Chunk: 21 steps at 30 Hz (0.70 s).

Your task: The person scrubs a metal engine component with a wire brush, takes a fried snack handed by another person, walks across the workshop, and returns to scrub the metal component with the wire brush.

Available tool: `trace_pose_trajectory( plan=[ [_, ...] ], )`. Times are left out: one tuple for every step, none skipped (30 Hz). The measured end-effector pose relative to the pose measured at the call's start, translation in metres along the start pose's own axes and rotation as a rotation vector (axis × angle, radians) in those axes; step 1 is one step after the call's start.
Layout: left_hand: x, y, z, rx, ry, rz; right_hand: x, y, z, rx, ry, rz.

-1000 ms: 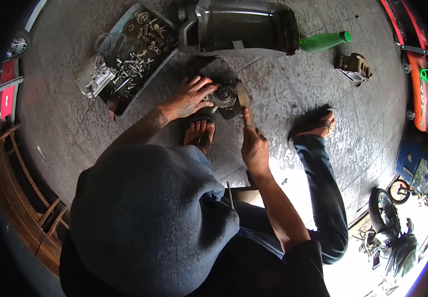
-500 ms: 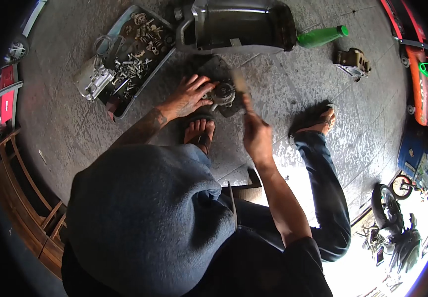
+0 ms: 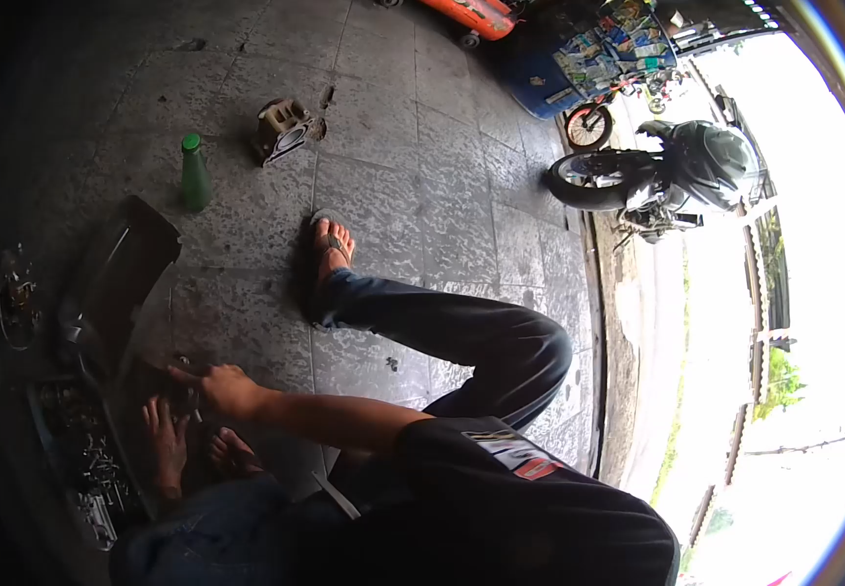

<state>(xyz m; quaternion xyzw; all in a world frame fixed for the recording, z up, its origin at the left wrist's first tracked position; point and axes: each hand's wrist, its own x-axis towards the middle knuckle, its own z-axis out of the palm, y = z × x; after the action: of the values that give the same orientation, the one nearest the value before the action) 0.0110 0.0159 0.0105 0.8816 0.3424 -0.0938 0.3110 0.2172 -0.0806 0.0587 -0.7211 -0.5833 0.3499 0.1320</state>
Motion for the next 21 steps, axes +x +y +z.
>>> trace_pose_trajectory(
  plan=[
    [-0.004, -0.008, 0.006, 0.042, 0.003, -0.027, 0.005, -0.007, 0.003, 0.015, 0.008, 0.002],
    [-0.009, -0.002, 0.004, 0.191, 0.139, 0.035, 0.01, -0.015, 0.005, 0.029, 0.016, 0.003],
    [-0.005, -0.006, 0.007, 0.203, 0.134, 0.032, 0.0, -0.012, 0.005, 0.022, 0.037, 0.037],
    [-0.002, -0.012, 0.013, 0.145, 0.142, 0.057, -0.014, -0.012, -0.002, 0.014, 0.046, 0.068],
    [-0.003, -0.018, 0.019, 0.084, 0.158, 0.054, -0.016, 0.017, 0.011, -0.068, -0.277, 0.062],
    [-0.004, -0.009, 0.013, 0.042, 0.153, 0.083, -0.042, 0.028, 0.017, -0.037, -0.144, 0.093],
    [-0.004, 0.001, 0.005, 0.007, 0.138, 0.088, -0.058, 0.026, 0.003, 0.082, -0.172, 0.195],
    [-0.003, -0.008, 0.013, 0.078, 0.226, 0.17, -0.052, 0.024, 0.004, -0.009, -0.149, 0.146],
    [0.002, -0.024, 0.032, 0.042, 0.328, 0.242, -0.047, 0.023, 0.004, -0.102, -0.121, 0.099],
    [0.001, -0.02, 0.03, -0.073, 0.295, 0.207, -0.028, 0.015, 0.003, -0.051, -0.107, 0.078],
    [0.002, -0.01, 0.018, -0.106, 0.253, 0.174, -0.008, 0.008, 0.001, -0.001, -0.094, 0.056],
    [0.0, -0.009, 0.017, -0.028, 0.309, 0.184, -0.002, -0.003, -0.001, -0.008, -0.056, 0.038],
    [0.001, -0.014, 0.021, 0.047, 0.348, 0.194, 0.005, -0.014, -0.005, -0.016, -0.018, 0.02],
    [0.001, -0.016, 0.024, 0.109, 0.383, 0.214, -0.002, -0.011, -0.01, 0.065, -0.074, 0.023],
    [-0.004, -0.006, 0.012, 0.094, 0.318, 0.197, -0.013, 0.002, -0.003, 0.069, -0.009, -0.069],
    [-0.001, 0.002, -0.003, 0.075, 0.266, 0.195, -0.027, 0.02, 0.006, 0.033, 0.073, -0.104],
    [0.001, 0.003, -0.009, 0.082, 0.268, 0.183, -0.036, 0.03, 0.011, -0.008, 0.161, -0.124],
    [0.0, 0.007, -0.008, 0.071, 0.253, 0.178, -0.035, 0.028, 0.009, -0.005, 0.148, -0.129],
    [0.0, 0.006, -0.006, 0.064, 0.236, 0.182, -0.032, 0.024, 0.002, -0.004, 0.099, -0.094],
    [0.0, 0.003, -0.002, 0.063, 0.223, 0.184, -0.03, 0.021, -0.002, 0.0, 0.054, -0.051],
    [0.003, -0.006, 0.008, 0.037, 0.259, 0.192, -0.019, 0.021, 0.004, 0.005, 0.057, -0.045]
  ],
)
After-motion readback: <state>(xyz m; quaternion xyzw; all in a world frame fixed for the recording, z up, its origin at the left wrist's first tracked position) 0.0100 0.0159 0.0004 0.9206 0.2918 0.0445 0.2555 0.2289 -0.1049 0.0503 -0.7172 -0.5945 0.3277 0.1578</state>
